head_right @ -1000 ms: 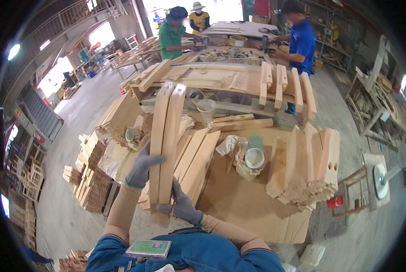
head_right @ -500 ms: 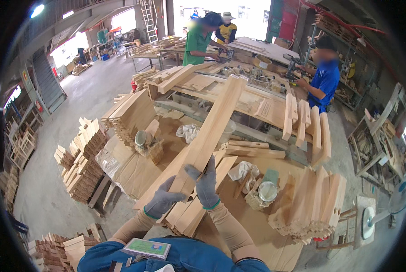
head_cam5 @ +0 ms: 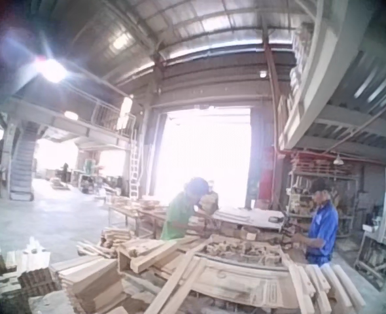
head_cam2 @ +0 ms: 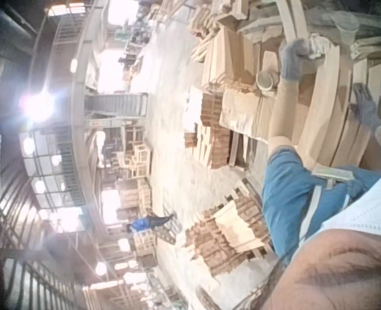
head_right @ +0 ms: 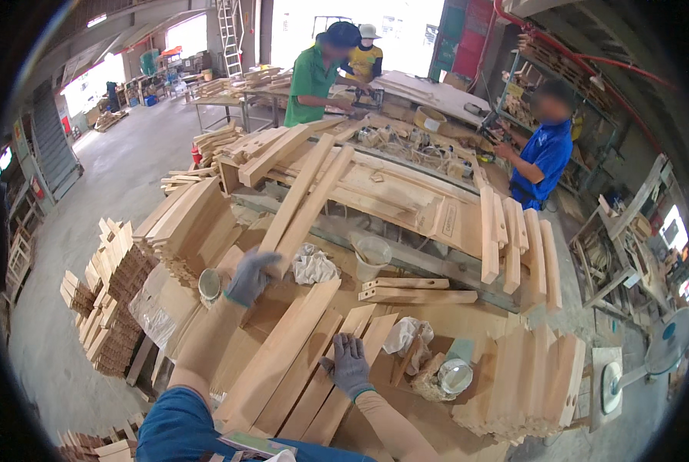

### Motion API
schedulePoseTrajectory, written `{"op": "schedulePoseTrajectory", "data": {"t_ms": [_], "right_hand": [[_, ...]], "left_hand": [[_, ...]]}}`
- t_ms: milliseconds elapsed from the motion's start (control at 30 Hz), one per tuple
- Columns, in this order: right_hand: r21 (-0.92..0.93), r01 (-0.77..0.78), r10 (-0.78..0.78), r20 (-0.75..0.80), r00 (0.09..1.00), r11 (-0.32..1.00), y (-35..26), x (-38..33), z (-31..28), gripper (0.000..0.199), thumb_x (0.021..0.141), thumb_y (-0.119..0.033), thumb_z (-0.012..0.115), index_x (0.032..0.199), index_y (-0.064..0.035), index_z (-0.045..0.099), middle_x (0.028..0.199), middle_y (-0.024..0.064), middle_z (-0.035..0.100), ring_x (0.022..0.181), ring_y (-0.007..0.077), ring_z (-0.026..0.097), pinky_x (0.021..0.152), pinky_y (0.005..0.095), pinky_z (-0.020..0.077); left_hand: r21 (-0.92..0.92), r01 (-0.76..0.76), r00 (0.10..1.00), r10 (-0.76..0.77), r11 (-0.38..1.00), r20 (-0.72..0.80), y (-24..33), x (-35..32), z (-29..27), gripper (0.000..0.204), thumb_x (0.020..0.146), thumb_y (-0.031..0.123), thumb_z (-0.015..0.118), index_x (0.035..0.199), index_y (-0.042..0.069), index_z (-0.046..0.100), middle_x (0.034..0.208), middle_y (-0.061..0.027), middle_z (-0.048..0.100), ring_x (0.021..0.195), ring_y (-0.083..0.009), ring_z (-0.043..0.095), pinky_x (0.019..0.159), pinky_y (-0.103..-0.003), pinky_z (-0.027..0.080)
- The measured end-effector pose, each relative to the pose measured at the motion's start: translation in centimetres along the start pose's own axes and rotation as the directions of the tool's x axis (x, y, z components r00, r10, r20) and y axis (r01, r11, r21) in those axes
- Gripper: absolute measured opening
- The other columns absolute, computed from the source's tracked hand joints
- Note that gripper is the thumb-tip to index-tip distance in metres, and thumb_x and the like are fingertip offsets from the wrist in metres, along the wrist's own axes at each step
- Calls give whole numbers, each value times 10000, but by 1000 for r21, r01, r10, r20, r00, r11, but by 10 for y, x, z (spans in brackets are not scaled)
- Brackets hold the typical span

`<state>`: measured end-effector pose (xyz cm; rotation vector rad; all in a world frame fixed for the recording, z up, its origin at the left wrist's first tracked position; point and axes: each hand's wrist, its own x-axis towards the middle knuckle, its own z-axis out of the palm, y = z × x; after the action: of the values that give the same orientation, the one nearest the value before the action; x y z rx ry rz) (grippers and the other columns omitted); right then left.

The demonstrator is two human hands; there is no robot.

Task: The person applies glue to the holes of wooden slats using a brush, then places them on a stack. The person repeats this process for several pieces in a workshop setting.

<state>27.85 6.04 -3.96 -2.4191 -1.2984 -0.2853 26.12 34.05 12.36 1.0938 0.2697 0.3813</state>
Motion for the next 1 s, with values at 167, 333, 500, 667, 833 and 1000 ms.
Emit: {"op": "schedulePoseTrajectory", "data": {"t_ms": [167,333,500,667,833,1000], "right_hand": [[59,7,-7,-9,1000,998,-1,6,-5,691,830,-403,618,1275,68,378,1255,260,485,1204,416,443,1059,504,290],[70,-42,39,46,998,997,3,6,-7,711,846,-436,597,1289,72,373,1259,256,489,1210,399,449,1059,477,301],[98,-82,74,74,994,992,2,11,-13,709,834,-443,609,1280,62,387,1260,252,488,1223,388,438,1058,469,307],[114,-139,127,107,986,984,2,8,-12,676,843,-421,609,1266,66,409,1287,248,476,1245,385,425,1059,486,301],[150,-13,4,58,998,989,-2,18,-11,712,804,-431,651,1260,61,411,1252,255,488,1210,409,441,1056,493,301],[95,-46,42,35,998,994,1,10,5,725,783,-412,682,1265,57,407,1240,256,493,1191,420,450,1045,515,309]], "left_hand": [[249,-275,961,255,929,108,-11,123,-29,309,789,224,628,1032,35,616,1011,-107,590,870,-221,603,721,-349,546],[-21,-23,999,23,1000,34,-11,217,-31,303,787,255,641,1046,99,625,1025,-82,585,884,-237,592,719,-378,545],[-198,113,993,-114,974,5,-28,259,-61,350,763,274,656,1075,128,592,1016,-76,582,900,-235,568,721,-413,536],[-144,47,993,-62,989,-103,-25,279,-87,407,737,265,677,1113,136,591,1033,-53,585,869,-246,586,706,-442,544],[95,-108,939,133,990,-318,19,264,-148,613,654,358,751,1164,58,591,1060,-103,567,914,-256,568,748,-371,483],[620,-140,781,471,772,-411,26,203,-125,832,660,425,727,1287,-40,440,1248,-223,499,1146,-329,483,974,-386,381]]}}
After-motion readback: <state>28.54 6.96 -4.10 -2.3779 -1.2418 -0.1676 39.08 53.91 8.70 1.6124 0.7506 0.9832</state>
